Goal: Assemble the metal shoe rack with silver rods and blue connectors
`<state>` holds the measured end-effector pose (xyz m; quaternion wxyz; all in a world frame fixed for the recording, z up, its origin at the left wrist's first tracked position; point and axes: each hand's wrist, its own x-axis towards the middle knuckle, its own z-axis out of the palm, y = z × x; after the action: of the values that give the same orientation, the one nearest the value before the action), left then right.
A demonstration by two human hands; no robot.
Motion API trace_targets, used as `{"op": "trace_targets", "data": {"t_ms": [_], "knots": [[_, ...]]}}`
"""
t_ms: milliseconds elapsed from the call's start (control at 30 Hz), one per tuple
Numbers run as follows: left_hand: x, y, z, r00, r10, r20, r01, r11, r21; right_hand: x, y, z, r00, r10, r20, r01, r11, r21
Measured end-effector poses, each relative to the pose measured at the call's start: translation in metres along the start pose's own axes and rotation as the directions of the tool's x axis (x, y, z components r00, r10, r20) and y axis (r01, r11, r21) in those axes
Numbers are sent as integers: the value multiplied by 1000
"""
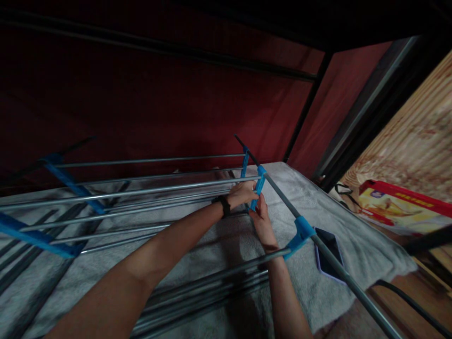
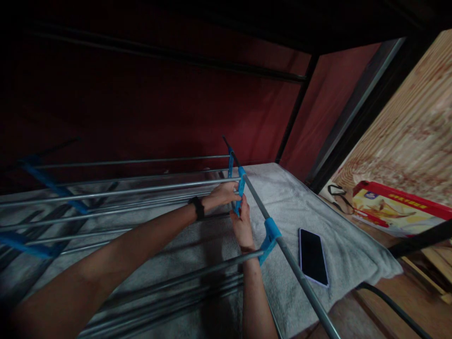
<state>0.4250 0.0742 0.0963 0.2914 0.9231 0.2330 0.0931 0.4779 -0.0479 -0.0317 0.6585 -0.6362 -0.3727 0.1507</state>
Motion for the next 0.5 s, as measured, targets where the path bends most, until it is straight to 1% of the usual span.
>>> {"op": "trace_targets", "data": {"t_ms": [133, 233, 500], "knots": [[-2, 2, -1, 1000, 10, -17, -10, 1000, -3, -1, -2, 0, 1000, 18, -11, -18, 1000, 26], [-5, 4, -3, 1000, 0, 2, 0, 1000, -9, -1, -1, 0, 1000, -14, -21, 15, 1000, 17], [-7, 7, -2, 1000, 5, -10, -5, 1000, -12, -6, -3, 4, 995, -93, -45, 90, 995, -53]]}}
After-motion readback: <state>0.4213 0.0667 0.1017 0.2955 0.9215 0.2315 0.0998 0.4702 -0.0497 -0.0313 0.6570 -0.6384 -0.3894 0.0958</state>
